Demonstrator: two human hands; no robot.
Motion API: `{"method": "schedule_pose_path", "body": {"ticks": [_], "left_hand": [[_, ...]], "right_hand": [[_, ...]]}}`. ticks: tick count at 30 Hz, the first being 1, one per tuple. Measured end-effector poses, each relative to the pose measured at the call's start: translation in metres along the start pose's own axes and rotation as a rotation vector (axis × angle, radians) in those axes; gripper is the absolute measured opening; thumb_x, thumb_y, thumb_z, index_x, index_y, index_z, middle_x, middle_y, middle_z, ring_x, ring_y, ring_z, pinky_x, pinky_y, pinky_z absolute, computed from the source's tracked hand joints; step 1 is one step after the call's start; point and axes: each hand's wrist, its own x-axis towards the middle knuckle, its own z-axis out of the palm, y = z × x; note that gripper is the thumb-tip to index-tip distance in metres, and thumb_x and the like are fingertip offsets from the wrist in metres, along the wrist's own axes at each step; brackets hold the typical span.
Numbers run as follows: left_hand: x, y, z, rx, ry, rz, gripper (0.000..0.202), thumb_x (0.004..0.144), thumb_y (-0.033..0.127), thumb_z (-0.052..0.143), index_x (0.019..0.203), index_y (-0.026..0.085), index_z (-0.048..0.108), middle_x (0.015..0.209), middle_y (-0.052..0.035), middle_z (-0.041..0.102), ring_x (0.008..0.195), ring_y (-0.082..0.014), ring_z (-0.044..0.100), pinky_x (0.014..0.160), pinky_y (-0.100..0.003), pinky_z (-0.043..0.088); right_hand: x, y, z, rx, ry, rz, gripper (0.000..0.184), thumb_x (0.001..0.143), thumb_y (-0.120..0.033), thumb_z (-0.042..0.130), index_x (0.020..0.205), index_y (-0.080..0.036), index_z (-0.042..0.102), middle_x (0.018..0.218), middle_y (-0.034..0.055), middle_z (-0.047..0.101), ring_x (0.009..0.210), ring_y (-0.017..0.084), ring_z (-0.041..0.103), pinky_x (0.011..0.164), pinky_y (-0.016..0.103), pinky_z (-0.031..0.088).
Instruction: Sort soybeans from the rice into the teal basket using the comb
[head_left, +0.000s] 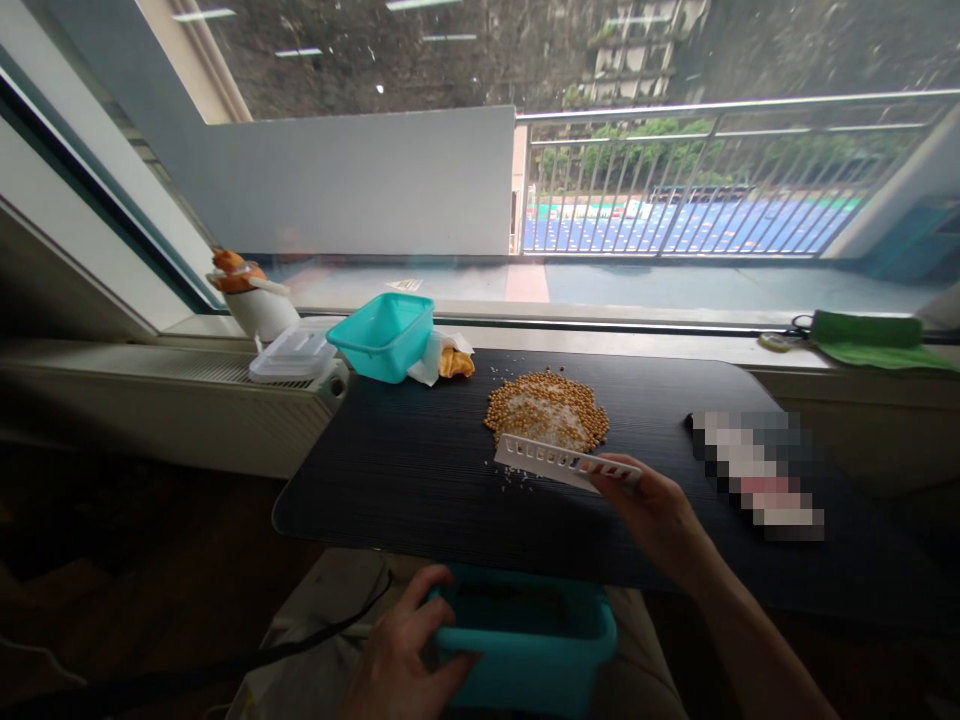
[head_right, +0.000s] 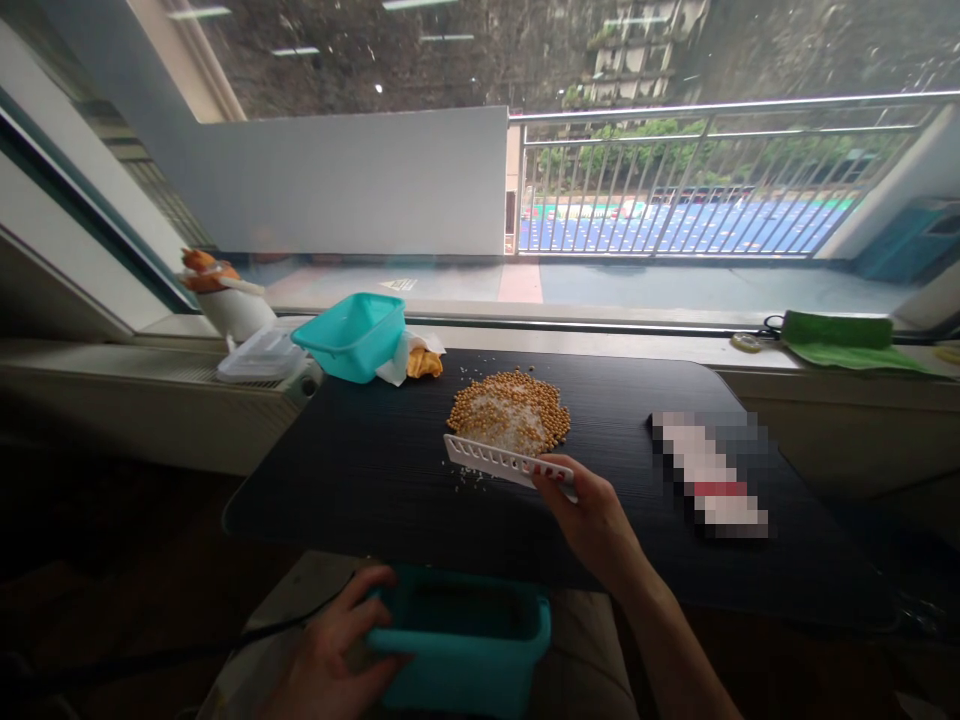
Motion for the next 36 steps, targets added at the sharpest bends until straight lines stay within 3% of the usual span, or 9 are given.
{"method": "schedule_pose_path", "body": {"ticks": [8,15,25,27,32,36], "left_hand": [[0.000,-0.005,0.000,-0.028,-0.020,-0.018,0.010,0.069,0.015,0.069,0.068,0.022,0.061,0.119,-0.0050,0.065,0.094,-0.0206,0.072,0.076,-0.023,0.056],[0.001,-0.004,0.000,-0.012,0.012,-0.009,0.011,0.068,0.013,0.067,0.067,0.022,0.061,0.116,-0.0038,0.066,0.091,-0.0204,0.072,0.076,-0.024,0.056],[0.002,-0.004,0.001,-0.027,-0.008,0.023,0.011,0.071,0.015,0.068,0.068,0.021,0.059,0.117,-0.0058,0.064,0.093,-0.0194,0.071,0.075,-0.022,0.054],[0.002,-0.003,0.000,-0.035,-0.013,0.014,0.011,0.071,0.015,0.068,0.068,0.021,0.060,0.117,-0.0053,0.064,0.091,-0.0190,0.071,0.075,-0.023,0.055],[0.000,-0.002,-0.002,-0.026,-0.009,-0.026,0.011,0.069,0.013,0.069,0.067,0.022,0.061,0.118,-0.0047,0.065,0.091,-0.0199,0.072,0.076,-0.024,0.056],[-0.002,-0.005,-0.003,-0.008,0.000,-0.020,0.010,0.069,0.014,0.069,0.069,0.022,0.063,0.118,-0.0047,0.066,0.095,-0.0215,0.072,0.079,-0.026,0.056]], "right_hand": [[-0.019,0.007,-0.003,0.023,-0.098,0.022,0.027,0.087,-0.041,0.058,0.097,-0.019,0.070,0.085,0.0045,0.074,0.075,0.021,0.066,0.066,0.029,0.052],[-0.023,0.000,-0.007,0.034,-0.015,-0.002,0.023,0.086,-0.037,0.059,0.093,-0.018,0.070,0.082,0.0044,0.073,0.075,0.021,0.066,0.068,0.028,0.053],[-0.052,-0.029,-0.018,0.023,-0.304,0.027,0.022,0.091,-0.036,0.054,0.092,-0.020,0.071,0.076,0.0019,0.069,0.068,0.017,0.062,0.060,0.024,0.051],[-0.048,-0.032,-0.017,0.016,-0.264,0.010,0.021,0.090,-0.036,0.056,0.092,-0.021,0.071,0.076,0.0018,0.069,0.068,0.017,0.062,0.060,0.024,0.050],[-0.018,-0.028,0.009,0.006,0.015,0.015,0.025,0.087,-0.038,0.058,0.094,-0.018,0.071,0.079,0.0043,0.072,0.071,0.020,0.064,0.062,0.027,0.051],[0.000,-0.025,0.030,0.057,0.049,-0.007,0.026,0.086,-0.039,0.059,0.091,-0.016,0.070,0.076,0.0051,0.071,0.070,0.020,0.064,0.066,0.030,0.051]]}}
